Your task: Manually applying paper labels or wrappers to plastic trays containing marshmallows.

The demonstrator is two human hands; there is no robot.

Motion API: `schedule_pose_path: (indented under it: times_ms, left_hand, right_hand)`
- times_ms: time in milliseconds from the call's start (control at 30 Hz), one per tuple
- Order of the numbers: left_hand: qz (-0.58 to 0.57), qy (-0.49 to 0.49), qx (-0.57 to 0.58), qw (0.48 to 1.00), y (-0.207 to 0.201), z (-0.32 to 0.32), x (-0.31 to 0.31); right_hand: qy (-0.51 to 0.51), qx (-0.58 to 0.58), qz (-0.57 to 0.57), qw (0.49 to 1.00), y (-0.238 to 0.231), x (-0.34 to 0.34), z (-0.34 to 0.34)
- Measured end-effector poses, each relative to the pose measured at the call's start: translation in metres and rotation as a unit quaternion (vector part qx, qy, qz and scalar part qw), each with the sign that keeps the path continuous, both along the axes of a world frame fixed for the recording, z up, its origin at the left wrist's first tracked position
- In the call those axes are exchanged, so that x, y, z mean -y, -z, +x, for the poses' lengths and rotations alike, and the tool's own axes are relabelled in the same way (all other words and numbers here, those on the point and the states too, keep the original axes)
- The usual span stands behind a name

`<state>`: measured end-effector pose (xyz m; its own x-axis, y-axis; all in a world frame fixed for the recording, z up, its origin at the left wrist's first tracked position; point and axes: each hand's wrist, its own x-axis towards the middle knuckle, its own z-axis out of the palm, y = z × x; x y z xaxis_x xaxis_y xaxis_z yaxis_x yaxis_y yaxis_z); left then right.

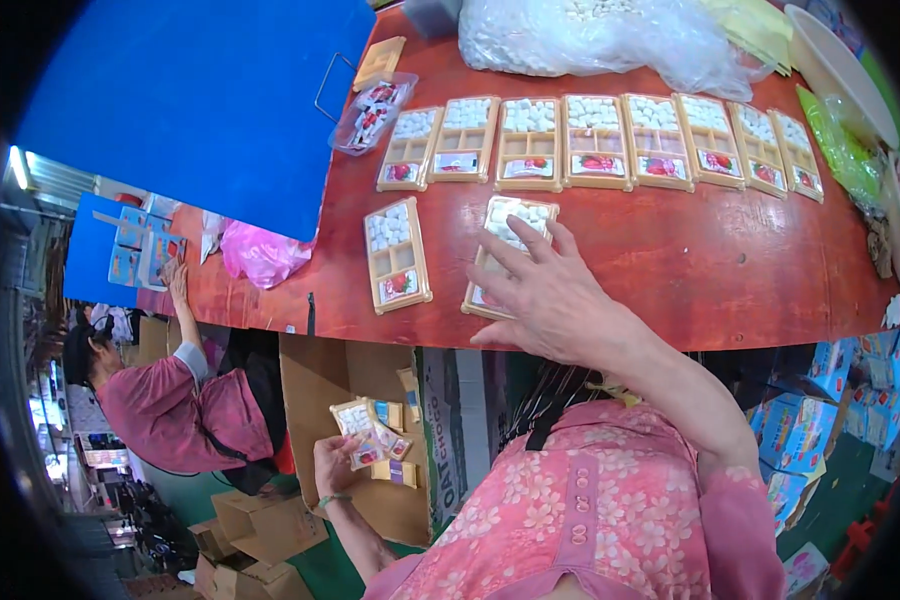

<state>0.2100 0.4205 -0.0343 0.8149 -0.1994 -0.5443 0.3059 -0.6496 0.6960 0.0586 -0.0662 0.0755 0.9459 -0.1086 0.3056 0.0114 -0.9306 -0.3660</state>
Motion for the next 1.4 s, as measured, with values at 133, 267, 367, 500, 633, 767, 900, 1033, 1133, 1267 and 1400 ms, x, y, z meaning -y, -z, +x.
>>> schedule_pose_path:
  times_ms: [133,267,367,500,633,767,900,1033,1133,1267,1400]
  left_hand:
    - [0.046,-0.005,-0.021,0.999,0.037,0.021,-0.027]
    - [-0.005,-0.020,-0.038,0.999,0.078,0.028,-0.026]
    - [0.067,0.045,0.009,0.997,0.095,0.031,-0.026]
    - [0.119,0.042,0.123,0.984,0.091,0.030,0.004]
    - [0.046,0.104,0.147,0.983,0.058,0.041,0.038]
    - [0.032,0.143,0.031,0.989,-0.046,-0.010,0.152]
    - [-0.136,0.318,-0.120,0.931,-0.051,-0.081,0.272]
    - [-0.139,0.406,-0.110,0.896,0.016,-0.136,0.349]
    - [-0.213,0.241,-0.195,0.927,0.056,-0.146,0.375]
    - [-0.243,0.177,-0.045,0.953,0.123,-0.136,0.370]
    - [-0.232,0.347,0.115,0.901,0.085,-0.163,0.380]
  right_hand:
    - [-0.017,0.001,0.002,1.000,0.021,0.011,-0.008]
    - [0.002,-0.011,0.004,1.000,0.014,0.019,-0.038]
    - [-0.025,-0.032,0.019,0.999,0.010,0.028,-0.065]
    - [0.023,-0.055,0.037,0.998,0.008,0.046,-0.101]
    - [0.063,-0.077,0.047,0.994,0.005,0.064,-0.131]
    - [0.091,-0.079,0.030,0.992,0.007,0.072,-0.147]
    - [0.121,-0.032,0.050,0.991,0.012,0.073,-0.161]
    - [0.150,0.094,0.037,0.983,0.006,0.051,-0.180]
    - [0.089,0.209,0.209,0.951,0.015,0.030,-0.200]
    - [0.088,0.070,0.296,0.949,0.044,0.012,-0.209]
    - [0.209,-0.025,0.356,0.910,0.084,0.015,-0.208]
